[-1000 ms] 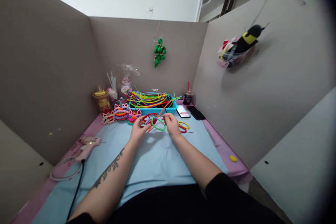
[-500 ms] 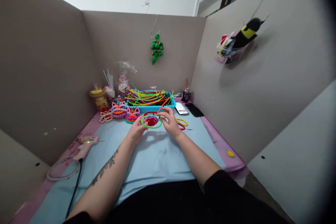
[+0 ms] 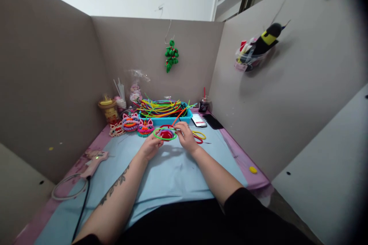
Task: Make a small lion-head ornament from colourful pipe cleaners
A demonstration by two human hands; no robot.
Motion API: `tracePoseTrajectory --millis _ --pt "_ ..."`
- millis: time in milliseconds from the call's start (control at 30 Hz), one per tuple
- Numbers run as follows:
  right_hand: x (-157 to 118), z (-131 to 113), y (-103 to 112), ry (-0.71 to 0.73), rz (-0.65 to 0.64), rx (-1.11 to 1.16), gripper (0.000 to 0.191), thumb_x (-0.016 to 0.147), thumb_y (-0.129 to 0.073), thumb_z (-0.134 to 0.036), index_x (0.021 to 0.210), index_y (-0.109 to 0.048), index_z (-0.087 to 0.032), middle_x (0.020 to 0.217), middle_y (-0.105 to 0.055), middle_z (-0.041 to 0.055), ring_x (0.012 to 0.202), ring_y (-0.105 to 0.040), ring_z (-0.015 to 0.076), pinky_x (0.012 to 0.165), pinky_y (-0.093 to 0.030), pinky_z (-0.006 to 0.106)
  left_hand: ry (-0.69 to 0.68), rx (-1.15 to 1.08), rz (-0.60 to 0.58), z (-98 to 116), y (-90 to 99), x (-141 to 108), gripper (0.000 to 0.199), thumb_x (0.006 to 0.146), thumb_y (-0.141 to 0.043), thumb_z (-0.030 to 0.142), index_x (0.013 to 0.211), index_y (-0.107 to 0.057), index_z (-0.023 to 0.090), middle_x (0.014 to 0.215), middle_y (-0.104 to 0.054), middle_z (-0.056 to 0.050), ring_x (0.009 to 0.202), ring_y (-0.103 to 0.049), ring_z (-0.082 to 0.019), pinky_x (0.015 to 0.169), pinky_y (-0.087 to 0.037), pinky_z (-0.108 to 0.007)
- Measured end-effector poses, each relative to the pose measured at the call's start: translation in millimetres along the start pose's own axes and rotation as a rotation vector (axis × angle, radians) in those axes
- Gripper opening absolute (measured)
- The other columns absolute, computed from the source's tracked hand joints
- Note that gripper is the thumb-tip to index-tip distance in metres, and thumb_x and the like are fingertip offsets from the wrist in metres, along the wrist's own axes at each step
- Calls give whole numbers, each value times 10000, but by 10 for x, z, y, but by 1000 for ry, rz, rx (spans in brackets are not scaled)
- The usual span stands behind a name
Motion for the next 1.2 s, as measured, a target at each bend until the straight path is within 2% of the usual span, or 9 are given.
tracePoseTrajectory --millis 167,367,467,567,733,900,1033,1200 --pt "13 7 70 -46 24 54 177 873 -475 -233 947 -635 -226 1087 -512 88 1045 -528 198 920 -446 378 -10 35 -24 40 -61 -27 471 609 -765 247 1046 -605 172 973 -667 -79 854 -624 -190 758 -473 -302" --pt "19 -18 151 -33 49 13 145 835 -537 -276 892 -661 -230 990 -538 73 971 -536 202 875 -445 377 -121 233 18 70 69 46 552 592 -766 268 1094 -565 160 908 -658 -67 818 -614 -189 730 -467 -302" --pt "17 -140 95 -3 -36 -4 160 834 -546 -320 863 -664 -217 866 -541 51 874 -530 190 823 -438 360 -227 474 146 151 202 58 560 616 -724 302 1129 -549 161 837 -624 -34 762 -589 -171 670 -453 -282" --pt "5 -330 -38 49 -151 -58 206 802 -590 -400 783 -661 -207 808 -536 41 837 -508 190 800 -421 347 -358 739 304 312 264 -8 495 647 -678 291 1116 -565 182 871 -613 -29 794 -566 -173 678 -432 -280" --pt "11 -446 -185 36 -145 -182 216 808 -587 -346 657 -630 -198 719 -531 35 769 -496 176 780 -411 326 -516 925 373 457 210 -108 451 704 -626 275 1139 -547 185 962 -620 -59 837 -554 -186 783 -432 -328" --pt "-16 -407 -259 9 -135 -225 172 800 -589 -310 665 -625 -210 742 -545 34 789 -506 176 768 -417 302 -589 977 397 480 199 -148 431 723 -625 282 1138 -547 195 958 -616 -66 864 -559 -198 824 -430 -349" --pt "-23 -402 -252 1 -114 -258 205 806 -565 -279 617 -594 -205 715 -548 35 764 -512 171 743 -414 289 -613 1013 390 497 136 -176 413 739 -622 288 1133 -549 189 951 -623 -68 864 -564 -201 817 -433 -346" --pt "-25 -344 -280 -25 -67 -262 237 804 -544 -246 571 -549 -203 666 -541 24 723 -514 161 727 -404 278 -720 1119 325 547 -69 -256 369 764 -597 239 1127 -550 192 986 -634 -71 864 -550 -198 823 -424 -346"
Point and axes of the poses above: each hand's wrist, its own x-axis towards the middle knuckle, its own y-axis out of the back of the hand, z = x × y, the point moved 10 cm from there along x, towards the middle knuckle
